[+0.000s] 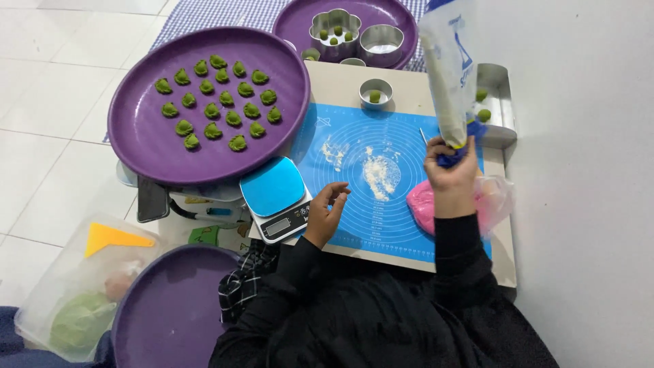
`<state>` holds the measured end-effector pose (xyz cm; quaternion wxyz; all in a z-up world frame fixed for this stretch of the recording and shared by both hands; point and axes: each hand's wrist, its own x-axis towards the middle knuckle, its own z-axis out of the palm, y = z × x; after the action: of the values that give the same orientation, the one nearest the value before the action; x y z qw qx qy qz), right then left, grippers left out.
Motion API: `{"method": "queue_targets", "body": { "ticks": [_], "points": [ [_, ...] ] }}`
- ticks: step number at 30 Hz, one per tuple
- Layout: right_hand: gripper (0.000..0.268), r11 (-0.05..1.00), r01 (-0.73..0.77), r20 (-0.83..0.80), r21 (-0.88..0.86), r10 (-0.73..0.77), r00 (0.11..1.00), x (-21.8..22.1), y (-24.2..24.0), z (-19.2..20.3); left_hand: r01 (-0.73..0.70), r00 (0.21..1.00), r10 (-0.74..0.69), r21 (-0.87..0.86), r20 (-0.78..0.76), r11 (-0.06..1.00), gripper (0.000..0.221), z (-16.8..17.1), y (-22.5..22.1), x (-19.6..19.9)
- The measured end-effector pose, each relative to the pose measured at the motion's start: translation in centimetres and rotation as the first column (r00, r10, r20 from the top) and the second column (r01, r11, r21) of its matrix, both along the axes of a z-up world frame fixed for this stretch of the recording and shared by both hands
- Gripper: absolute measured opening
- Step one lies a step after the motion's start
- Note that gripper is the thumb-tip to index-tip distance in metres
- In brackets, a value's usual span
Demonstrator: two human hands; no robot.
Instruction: Kneading a ball of pink dough on a silicone mat, involving folding and pressing with hands.
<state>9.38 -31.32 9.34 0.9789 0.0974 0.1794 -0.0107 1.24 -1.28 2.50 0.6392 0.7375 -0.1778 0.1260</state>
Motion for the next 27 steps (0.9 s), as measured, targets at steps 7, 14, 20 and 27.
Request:
{"method": "queue_targets", "body": {
  "ticks": [7, 14, 20, 27],
  "points": [
    [0.021, 0.958, -0.246, 0.104, 0.150, 0.232, 0.967, 1.3, 7.7, -1.8, 0.028, 0.997, -0.031, 0.047, 0.070, 0.998, 0.035, 8.6, -0.4, 2.6],
    [0.036, 0.934, -0.354, 0.032, 0.043, 0.352, 0.935, -1.2, 11.0, -2.7, 0.056, 0.998, -0.054, 0.138, -0.020, 0.989, 0.071, 15.5, -1.0, 4.2],
    [0.047, 0.881, -0.396, -0.131, -0.260, 0.374, 0.918, -6.4, 16.6, -1.1, 0.097, 0.961, 0.024, 0.417, -0.275, 0.904, 0.099, 21.9, 2.3, 4.7],
    [0.043, 0.726, -0.584, 0.051, -0.363, 0.641, 0.766, -10.5, 21.7, -1.8, 0.010, 0.914, 0.131, 0.344, -0.384, 0.939, 0.048, 23.5, 11.5, 0.9]
  ]
}}
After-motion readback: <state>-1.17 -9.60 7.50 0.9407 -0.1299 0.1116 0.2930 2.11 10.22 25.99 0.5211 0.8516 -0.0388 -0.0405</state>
